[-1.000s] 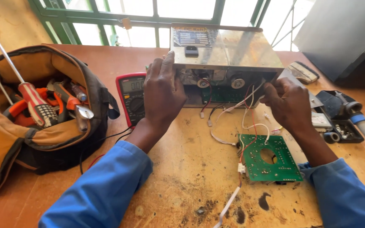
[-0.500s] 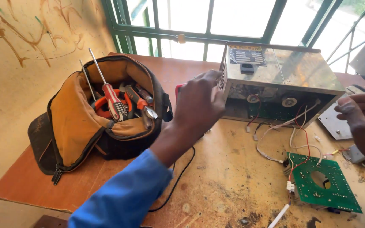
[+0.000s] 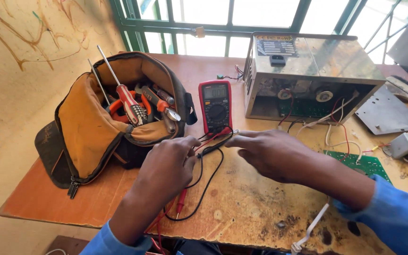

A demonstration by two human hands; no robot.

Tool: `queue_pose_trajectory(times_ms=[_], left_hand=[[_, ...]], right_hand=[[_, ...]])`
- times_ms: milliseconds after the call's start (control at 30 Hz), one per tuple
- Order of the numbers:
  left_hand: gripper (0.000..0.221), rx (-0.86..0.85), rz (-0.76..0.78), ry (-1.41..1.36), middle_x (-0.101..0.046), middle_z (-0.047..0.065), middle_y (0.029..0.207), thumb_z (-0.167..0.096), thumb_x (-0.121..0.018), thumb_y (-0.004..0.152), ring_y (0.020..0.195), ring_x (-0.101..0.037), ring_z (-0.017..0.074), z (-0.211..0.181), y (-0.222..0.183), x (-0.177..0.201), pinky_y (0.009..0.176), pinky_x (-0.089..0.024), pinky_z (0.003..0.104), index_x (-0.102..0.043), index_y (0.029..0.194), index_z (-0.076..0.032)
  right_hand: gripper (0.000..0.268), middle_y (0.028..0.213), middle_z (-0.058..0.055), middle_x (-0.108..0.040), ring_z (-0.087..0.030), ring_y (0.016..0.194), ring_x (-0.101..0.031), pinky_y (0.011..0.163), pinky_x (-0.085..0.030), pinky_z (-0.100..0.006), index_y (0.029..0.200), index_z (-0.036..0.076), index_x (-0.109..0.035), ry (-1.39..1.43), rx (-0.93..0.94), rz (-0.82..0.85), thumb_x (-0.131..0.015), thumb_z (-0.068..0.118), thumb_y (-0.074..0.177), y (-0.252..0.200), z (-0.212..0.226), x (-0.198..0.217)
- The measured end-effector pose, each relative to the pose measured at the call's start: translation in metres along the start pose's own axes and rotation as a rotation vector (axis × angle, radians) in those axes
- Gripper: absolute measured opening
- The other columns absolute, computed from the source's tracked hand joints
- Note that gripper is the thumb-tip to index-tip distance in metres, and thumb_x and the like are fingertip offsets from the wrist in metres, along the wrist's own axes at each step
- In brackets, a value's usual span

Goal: The person uses a digital multimeter to test a circuit board, then inspects a separate electronic component, and finally operates an ultrasonic cleaner by pressing its buttons.

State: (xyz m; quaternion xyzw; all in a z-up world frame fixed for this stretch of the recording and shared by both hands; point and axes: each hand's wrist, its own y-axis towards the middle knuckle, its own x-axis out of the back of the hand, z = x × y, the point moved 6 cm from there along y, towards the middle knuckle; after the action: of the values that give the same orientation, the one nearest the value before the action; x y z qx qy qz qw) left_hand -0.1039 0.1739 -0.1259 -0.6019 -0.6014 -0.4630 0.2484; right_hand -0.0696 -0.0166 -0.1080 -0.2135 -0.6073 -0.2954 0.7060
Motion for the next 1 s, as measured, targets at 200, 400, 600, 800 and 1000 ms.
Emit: queue_pose_trajectory(times_ms=[200,400,600,800,1000], left_hand=[[0.028,0.239,0.249,0.197,-0.077,0.004,0.083,-0.040,-0.077,0.083,0.089,-0.069,0.0399,0.004,-0.045,-0.002,0.077,-0.052,0.055,-0.064,0.104,-0.027],[0.041,0.160,0.261,0.276,-0.075,0.010,0.097,-0.037,-0.080,0.079,0.094,-0.070,0.0411,0.012,-0.064,-0.024,0.078,-0.054,0.056,-0.058,0.111,-0.023],[0.019,0.115,0.312,0.318,-0.072,0.007,0.100,-0.020,-0.058,0.080,0.094,-0.069,0.0369,0.005,-0.063,-0.012,0.078,-0.055,0.053,-0.059,0.100,-0.020],[0.021,0.021,0.241,-0.204,-0.079,-0.006,0.088,-0.025,-0.068,0.085,0.077,-0.071,0.0131,-0.020,-0.060,0.045,0.074,-0.055,0.033,-0.074,0.106,-0.024],[0.016,0.027,0.119,-0.780,-0.064,0.003,0.089,-0.022,-0.071,0.092,0.073,-0.067,0.0132,-0.044,-0.051,0.056,0.071,-0.053,0.025,-0.064,0.102,-0.012]], right_hand=[[0.040,0.122,-0.006,-0.065,-0.044,0.073,-0.067,0.048,-0.049,-0.057,0.139,0.019,-0.056,-0.177,0.093,-0.009,-0.046,0.015,0.100,0.034,0.004,-0.039],[0.011,0.096,-0.011,-0.062,-0.041,0.080,-0.064,0.059,-0.045,-0.056,0.098,0.013,-0.055,-0.210,0.046,0.092,-0.046,0.019,0.098,0.034,0.004,-0.043],[0.016,0.083,-0.007,-0.066,-0.034,0.079,-0.063,0.076,-0.045,-0.051,0.093,0.016,-0.049,-0.115,-0.052,0.227,-0.038,0.024,0.102,0.004,0.013,-0.002],[0.034,0.085,0.000,-0.065,-0.013,0.071,-0.061,0.062,-0.053,-0.027,0.108,0.016,-0.072,0.587,0.068,0.043,-0.050,0.041,0.099,-0.058,-0.033,0.060],[0.036,0.082,-0.020,-0.069,-0.019,0.050,-0.066,0.049,-0.057,-0.027,0.137,0.004,-0.053,1.176,0.024,-0.449,-0.055,0.014,0.103,-0.110,-0.102,0.075]])
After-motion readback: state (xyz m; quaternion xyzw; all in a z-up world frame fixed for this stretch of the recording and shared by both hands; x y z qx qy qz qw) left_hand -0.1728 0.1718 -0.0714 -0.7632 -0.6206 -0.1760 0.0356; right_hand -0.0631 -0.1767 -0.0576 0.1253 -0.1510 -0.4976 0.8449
